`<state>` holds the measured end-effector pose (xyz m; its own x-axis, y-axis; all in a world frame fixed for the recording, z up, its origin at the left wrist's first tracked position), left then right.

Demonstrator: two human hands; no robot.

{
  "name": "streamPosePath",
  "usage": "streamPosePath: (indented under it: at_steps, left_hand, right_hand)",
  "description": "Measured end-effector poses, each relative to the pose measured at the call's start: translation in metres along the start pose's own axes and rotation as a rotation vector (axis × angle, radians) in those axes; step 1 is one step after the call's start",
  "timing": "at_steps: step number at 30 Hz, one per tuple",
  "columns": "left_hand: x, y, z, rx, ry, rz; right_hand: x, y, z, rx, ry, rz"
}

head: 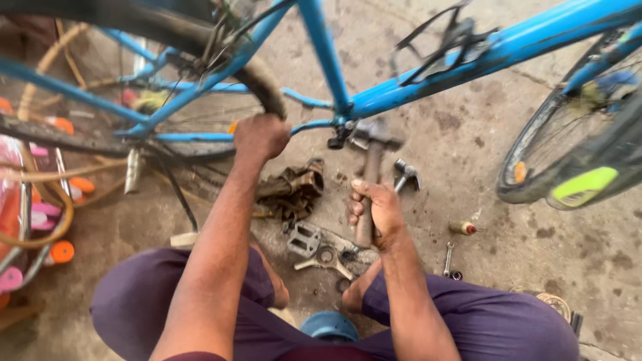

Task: The person is repairing a blue bicycle by repeatedly striking the crank arm area with a hammer. They use a rag to wipe the area and continue hammering to adjust or remove a component.

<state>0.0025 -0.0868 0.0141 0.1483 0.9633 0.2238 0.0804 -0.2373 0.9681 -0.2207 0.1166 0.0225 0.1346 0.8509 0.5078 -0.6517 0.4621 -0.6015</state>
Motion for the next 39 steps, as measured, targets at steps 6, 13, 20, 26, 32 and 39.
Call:
streamPosePath:
  at_steps: [6,13,20,26,32,39]
  left_hand:
    - [-0.001,-0.002,0.001,-0.069,-0.046,-0.016]
    - [0.001,0.0,0.0,-0.02,-0.021,-0.074]
    - [-0.003,0.001,0.003,-0.038,-0.025,-0.048]
    - [-0.005,0.001,0.004,-0.084,-0.05,-0.106]
    - [-0.006,-0.006,0.002,-0.048,-0.041,-0.079]
    - [-0.005,-0.003,0.001,-0.049,-0.029,-0.08]
  right_hand:
    - [0.025,0.029,0.047,0.195,0.281,0.069]
    - [0.107,0.012,0.154,-0.102,1.274,-0.077]
    - [-0.011,-0.002,-0.021,-0.02,-0.075,-0.015]
    - [0.043,0.026,0.067,0.137,0.425,0.001]
    - [0.112,0.0,0.158,-0.162,1.285,-0.002]
    - [0.002,-0.025,-0.014,-0.046,-0.066,0.034]
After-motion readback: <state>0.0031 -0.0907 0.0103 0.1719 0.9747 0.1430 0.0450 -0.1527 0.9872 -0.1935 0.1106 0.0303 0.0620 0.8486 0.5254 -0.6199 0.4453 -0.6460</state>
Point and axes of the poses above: each hand's wrist, its own x-axis away from the middle knuckle, its own y-axis out of the back of the hand, z = x × y, the point moved 8 cm from there along -x, towards the middle knuckle, and after that the axes turned 15 degrees about -x, right-handed, at the moved point
